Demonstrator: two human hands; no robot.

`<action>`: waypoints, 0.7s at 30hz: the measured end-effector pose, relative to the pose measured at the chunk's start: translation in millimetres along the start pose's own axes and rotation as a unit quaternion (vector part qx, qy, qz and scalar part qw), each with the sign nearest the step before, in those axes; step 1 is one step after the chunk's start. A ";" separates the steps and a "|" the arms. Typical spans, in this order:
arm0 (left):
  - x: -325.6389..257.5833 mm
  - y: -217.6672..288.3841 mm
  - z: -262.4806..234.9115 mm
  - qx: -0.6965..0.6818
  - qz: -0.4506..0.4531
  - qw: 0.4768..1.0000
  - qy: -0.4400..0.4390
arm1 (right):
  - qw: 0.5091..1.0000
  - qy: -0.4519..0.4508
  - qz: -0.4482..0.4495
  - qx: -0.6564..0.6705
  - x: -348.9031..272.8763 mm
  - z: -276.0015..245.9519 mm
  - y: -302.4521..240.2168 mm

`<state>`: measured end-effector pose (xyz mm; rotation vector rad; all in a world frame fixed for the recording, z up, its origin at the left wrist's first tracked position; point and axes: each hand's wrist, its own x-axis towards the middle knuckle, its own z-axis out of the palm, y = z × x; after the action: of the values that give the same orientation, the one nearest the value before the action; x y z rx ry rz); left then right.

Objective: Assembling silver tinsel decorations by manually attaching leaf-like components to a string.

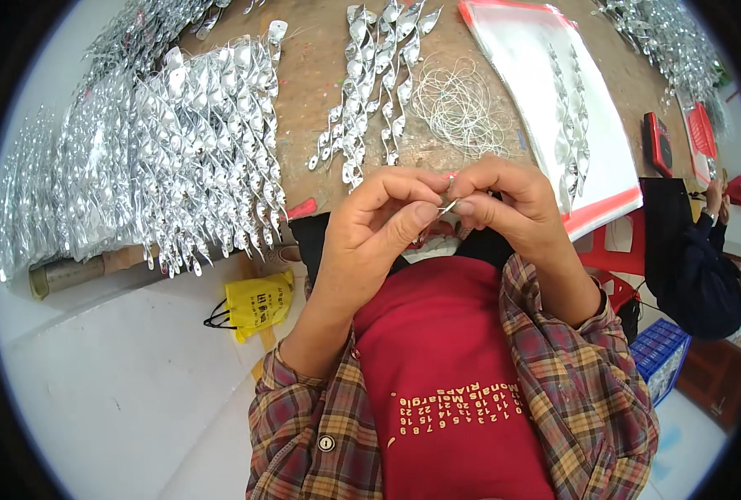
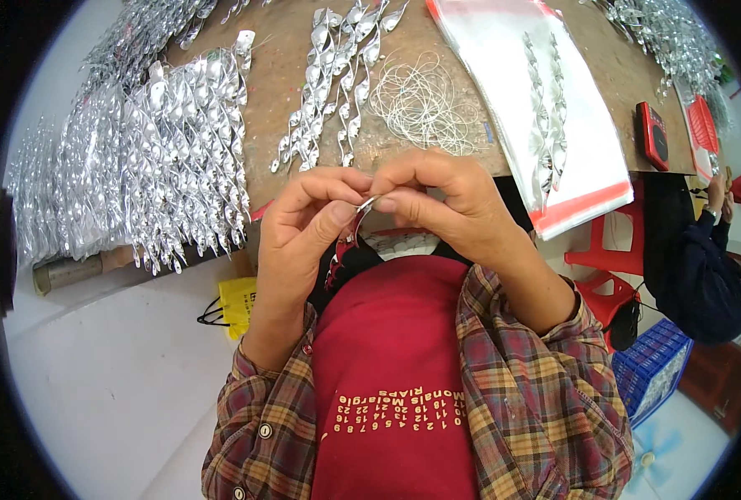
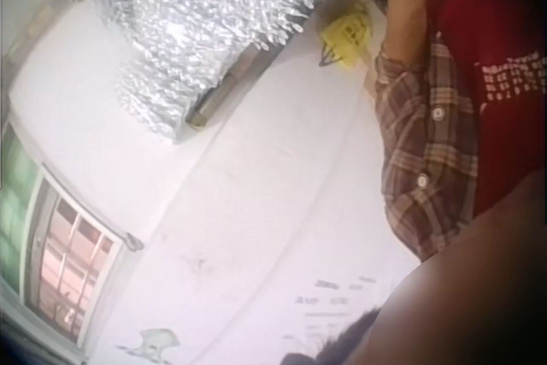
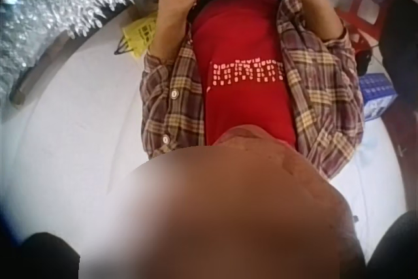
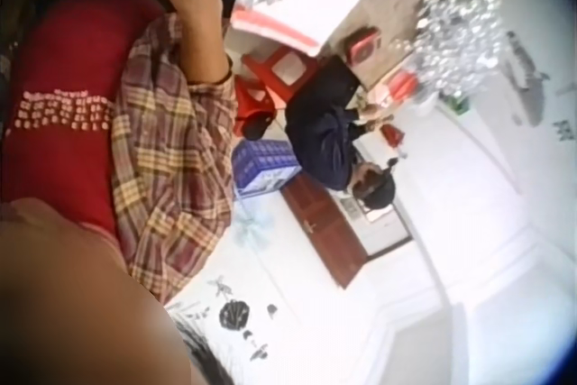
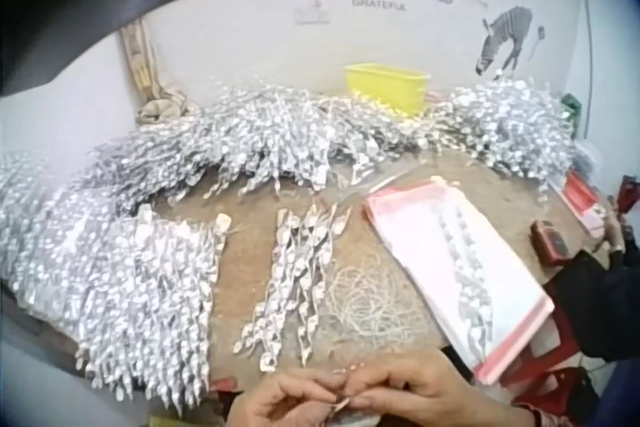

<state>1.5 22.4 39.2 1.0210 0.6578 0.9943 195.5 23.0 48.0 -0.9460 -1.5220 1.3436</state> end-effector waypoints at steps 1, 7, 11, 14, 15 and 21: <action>0.2 -0.6 0.4 0.000 0.000 1.000 0.000 | 1.000 0.000 0.000 0.000 -0.2 -0.3 -0.4; 7.6 1.7 3.3 0.038 0.063 0.997 0.021 | 0.995 0.022 0.075 0.064 0.1 4.5 -10.0; 14.6 0.0 7.0 0.158 0.152 0.976 0.014 | 0.990 -0.012 0.084 0.111 3.0 3.4 -13.1; 11.2 -0.9 21.4 0.045 0.100 0.994 0.030 | 0.984 -0.008 0.108 0.143 2.7 2.0 -6.3; 8.5 -0.6 25.2 -0.049 0.046 0.997 0.049 | 0.977 0.027 0.126 0.171 2.4 1.4 -4.5; 3.6 -7.3 7.5 0.209 0.089 0.974 -0.022 | 0.954 0.044 0.126 0.269 3.3 -11.1 -3.7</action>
<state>11.9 21.5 35.5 1.4882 0.7672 1.0074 204.8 29.2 52.5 -0.8445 -0.9065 1.7537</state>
